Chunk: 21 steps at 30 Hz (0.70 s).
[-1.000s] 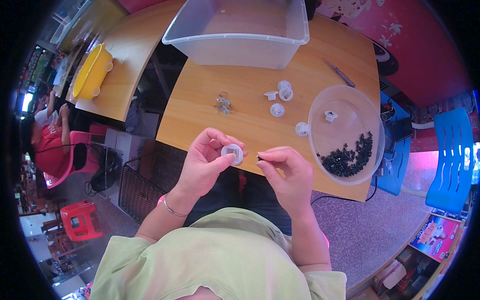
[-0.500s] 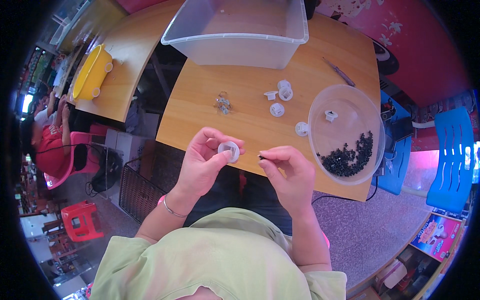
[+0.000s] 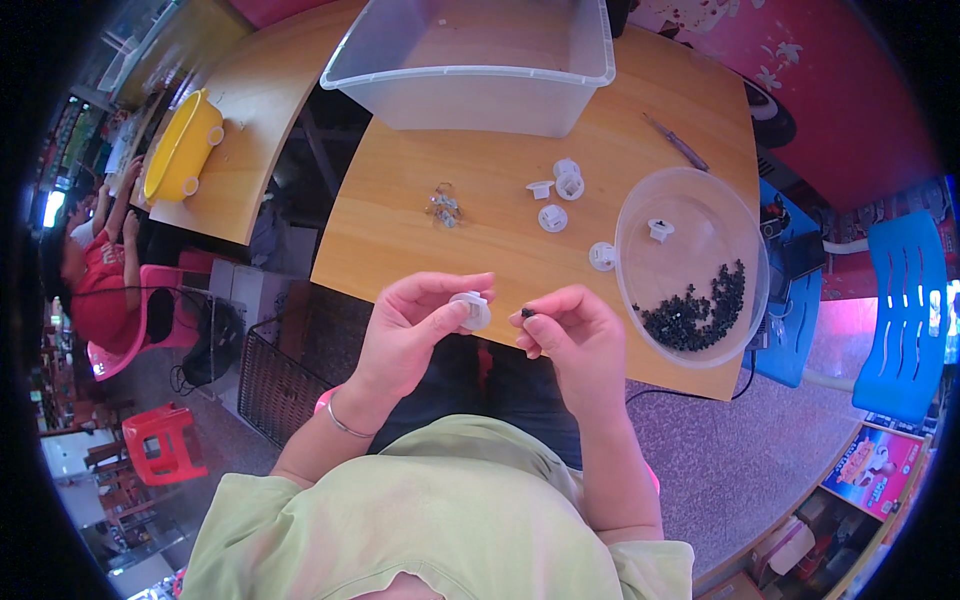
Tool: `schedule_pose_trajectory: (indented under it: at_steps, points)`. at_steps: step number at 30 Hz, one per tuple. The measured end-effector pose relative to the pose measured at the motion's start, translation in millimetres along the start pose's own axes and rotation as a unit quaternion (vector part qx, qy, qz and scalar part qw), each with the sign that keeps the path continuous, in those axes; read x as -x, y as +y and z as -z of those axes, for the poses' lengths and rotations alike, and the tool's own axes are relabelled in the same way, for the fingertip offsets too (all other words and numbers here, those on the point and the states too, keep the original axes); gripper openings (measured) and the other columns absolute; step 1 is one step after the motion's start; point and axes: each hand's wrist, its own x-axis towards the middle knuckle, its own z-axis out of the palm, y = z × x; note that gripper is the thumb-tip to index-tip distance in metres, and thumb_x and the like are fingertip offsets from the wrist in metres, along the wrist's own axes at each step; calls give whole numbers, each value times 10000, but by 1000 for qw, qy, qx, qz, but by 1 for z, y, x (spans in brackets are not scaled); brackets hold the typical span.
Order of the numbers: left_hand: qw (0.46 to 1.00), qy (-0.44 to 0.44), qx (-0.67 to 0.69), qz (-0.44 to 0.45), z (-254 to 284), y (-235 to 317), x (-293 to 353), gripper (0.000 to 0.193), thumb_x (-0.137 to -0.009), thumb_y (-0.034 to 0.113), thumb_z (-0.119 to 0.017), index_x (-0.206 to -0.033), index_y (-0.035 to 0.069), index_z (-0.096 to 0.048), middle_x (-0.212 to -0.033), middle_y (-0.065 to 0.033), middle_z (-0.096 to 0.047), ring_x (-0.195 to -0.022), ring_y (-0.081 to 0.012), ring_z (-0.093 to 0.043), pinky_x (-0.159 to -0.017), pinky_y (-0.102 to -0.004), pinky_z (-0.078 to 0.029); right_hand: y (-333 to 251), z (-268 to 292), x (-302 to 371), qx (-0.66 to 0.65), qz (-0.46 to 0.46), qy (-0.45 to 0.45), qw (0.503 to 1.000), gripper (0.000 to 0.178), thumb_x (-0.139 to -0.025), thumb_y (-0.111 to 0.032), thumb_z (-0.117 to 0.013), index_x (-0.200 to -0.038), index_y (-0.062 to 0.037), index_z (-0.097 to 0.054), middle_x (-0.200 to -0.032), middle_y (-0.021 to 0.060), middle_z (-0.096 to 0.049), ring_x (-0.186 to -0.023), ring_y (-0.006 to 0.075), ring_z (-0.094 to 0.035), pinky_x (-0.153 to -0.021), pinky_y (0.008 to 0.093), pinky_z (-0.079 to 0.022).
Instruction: Assembling small metal terminals into plastic housings at a workshop table.
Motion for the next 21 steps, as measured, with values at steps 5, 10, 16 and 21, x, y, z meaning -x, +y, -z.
schedule_pose_trajectory:
  at_steps: [5, 10, 16, 21]
  points:
    - [998, 9, 53, 18, 0, -6, 2, 160, -890, 42, -547, -1042, 1, -573, -1096, -155, -613, -955, -175, -617, -841, -287, -512, 2, -2, -1, -51, -8, -3, 999, 81, -827, 27, -590, -882, -10, -545, -870, 125, -646, -673, 129, -608, -613, 231, -491]
    - [992, 32, 113, 48, 0, -7, 3, 149, -898, 51, -536, -1042, 12, -549, -1083, -139, -607, -988, -184, -607, -854, -292, -516, 0, -7, -2, -36, 44, 10, 998, 104, -826, 53, -553, -876, -27, -509, -878, 144, -636, -691, 134, -611, -617, 242, -495]
    - [989, 13, 143, 44, 1, -7, 2, 172, -876, 25, -561, -1039, 21, -507, -1065, -127, -595, -1110, -249, -551, -910, -321, -491, -6, -1, -1, 36, 71, 52, 995, 79, -837, 33, -550, -897, -2, -513, -816, 95, -611, -659, 108, -581, -615, 229, -485]
    - [991, -11, 128, 41, 2, -7, 3, 219, -846, -5, -590, -1041, 29, -495, -1072, -122, -584, -1142, -272, -528, -945, -346, -467, -8, -6, -3, 131, 134, 33, 982, 122, -857, -2, -558, -970, 30, -587, -810, 71, -594, -672, 106, -572, -603, 212, -467]
